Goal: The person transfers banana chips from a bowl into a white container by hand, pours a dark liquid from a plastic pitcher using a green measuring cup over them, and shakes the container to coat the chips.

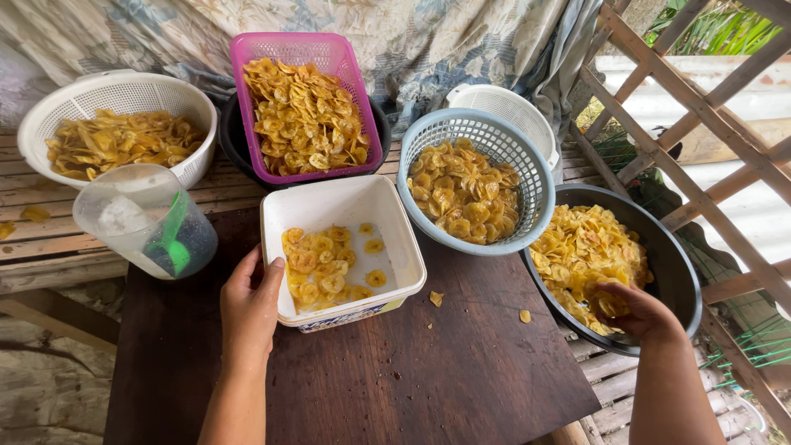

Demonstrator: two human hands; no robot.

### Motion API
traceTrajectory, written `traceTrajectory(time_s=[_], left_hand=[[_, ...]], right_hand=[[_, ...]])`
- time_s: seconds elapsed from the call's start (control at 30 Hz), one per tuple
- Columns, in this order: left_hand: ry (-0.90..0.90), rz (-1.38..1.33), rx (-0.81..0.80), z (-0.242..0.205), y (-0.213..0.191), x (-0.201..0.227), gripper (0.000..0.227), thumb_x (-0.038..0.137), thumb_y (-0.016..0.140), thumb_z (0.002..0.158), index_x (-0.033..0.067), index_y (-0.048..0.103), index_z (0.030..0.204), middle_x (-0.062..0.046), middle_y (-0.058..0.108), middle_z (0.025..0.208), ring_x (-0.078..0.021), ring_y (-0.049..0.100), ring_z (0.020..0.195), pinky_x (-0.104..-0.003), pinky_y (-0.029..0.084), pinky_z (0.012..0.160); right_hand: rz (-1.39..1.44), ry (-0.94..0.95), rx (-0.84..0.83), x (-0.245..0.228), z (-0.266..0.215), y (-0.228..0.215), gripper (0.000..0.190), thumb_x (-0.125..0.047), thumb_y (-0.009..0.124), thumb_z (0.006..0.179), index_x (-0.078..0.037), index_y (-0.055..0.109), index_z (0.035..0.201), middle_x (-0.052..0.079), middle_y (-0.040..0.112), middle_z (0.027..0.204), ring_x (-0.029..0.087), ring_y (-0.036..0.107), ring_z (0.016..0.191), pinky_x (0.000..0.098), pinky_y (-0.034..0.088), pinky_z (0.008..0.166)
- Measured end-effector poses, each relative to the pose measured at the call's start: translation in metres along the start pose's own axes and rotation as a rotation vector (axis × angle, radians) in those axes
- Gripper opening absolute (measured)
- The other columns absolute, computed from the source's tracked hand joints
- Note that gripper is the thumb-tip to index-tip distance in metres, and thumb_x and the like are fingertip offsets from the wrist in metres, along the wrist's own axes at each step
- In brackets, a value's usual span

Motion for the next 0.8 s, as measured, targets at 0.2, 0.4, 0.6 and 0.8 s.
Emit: traceTrajectory(time_s=[0.2,0.4,0.6,0.8], left_hand=[[0.000,0.004,0.011,0.001,0.000,-0.002,0.041,0.014,0.066,0.096,0.0000,0.064,0.134,-0.009,0.072,0.118,-0.0119,0.066,0.101,-0.028,0.053,0.088],[0.043,0.041,0.025,0.002,0.001,-0.002,0.041,0.015,0.067,0.095,0.0005,0.066,0.133,-0.009,0.073,0.118,-0.0115,0.066,0.102,-0.028,0.053,0.089],[0.054,0.083,0.022,0.002,0.001,-0.003,0.042,0.019,0.067,0.094,0.0020,0.066,0.133,-0.008,0.074,0.116,-0.0120,0.066,0.100,-0.029,0.053,0.088],[0.128,0.218,0.032,0.000,0.003,0.007,0.044,0.025,0.070,0.095,0.0028,0.069,0.132,-0.009,0.072,0.097,-0.0149,0.062,0.086,-0.032,0.053,0.079]], right_hand=[[-0.070,-0.123,-0.035,-0.044,-0.021,0.005,0.057,-0.025,0.075,0.081,-0.023,0.056,0.135,0.006,0.065,0.121,0.023,0.065,0.101,0.0414,0.056,0.072],[-0.110,-0.341,-0.308,-0.125,-0.073,0.091,0.059,-0.022,0.075,0.080,-0.015,0.054,0.135,0.009,0.065,0.119,0.023,0.067,0.100,0.0417,0.059,0.072],[-0.124,-0.398,-0.782,-0.169,-0.149,0.264,0.061,-0.010,0.076,0.085,0.002,0.049,0.139,0.016,0.066,0.118,0.027,0.069,0.105,0.0405,0.059,0.087],[-0.459,-0.402,-0.678,-0.133,-0.198,0.419,0.089,-0.009,0.082,0.075,-0.007,0.033,0.149,0.016,0.069,0.127,0.027,0.070,0.113,0.0371,0.055,0.087]])
Point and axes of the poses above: each hand's wrist, its own z-axis towards the middle knuckle, its own y-axis out of the palm, x = y × z, the point moved 4 cm from there along z, towards the middle knuckle
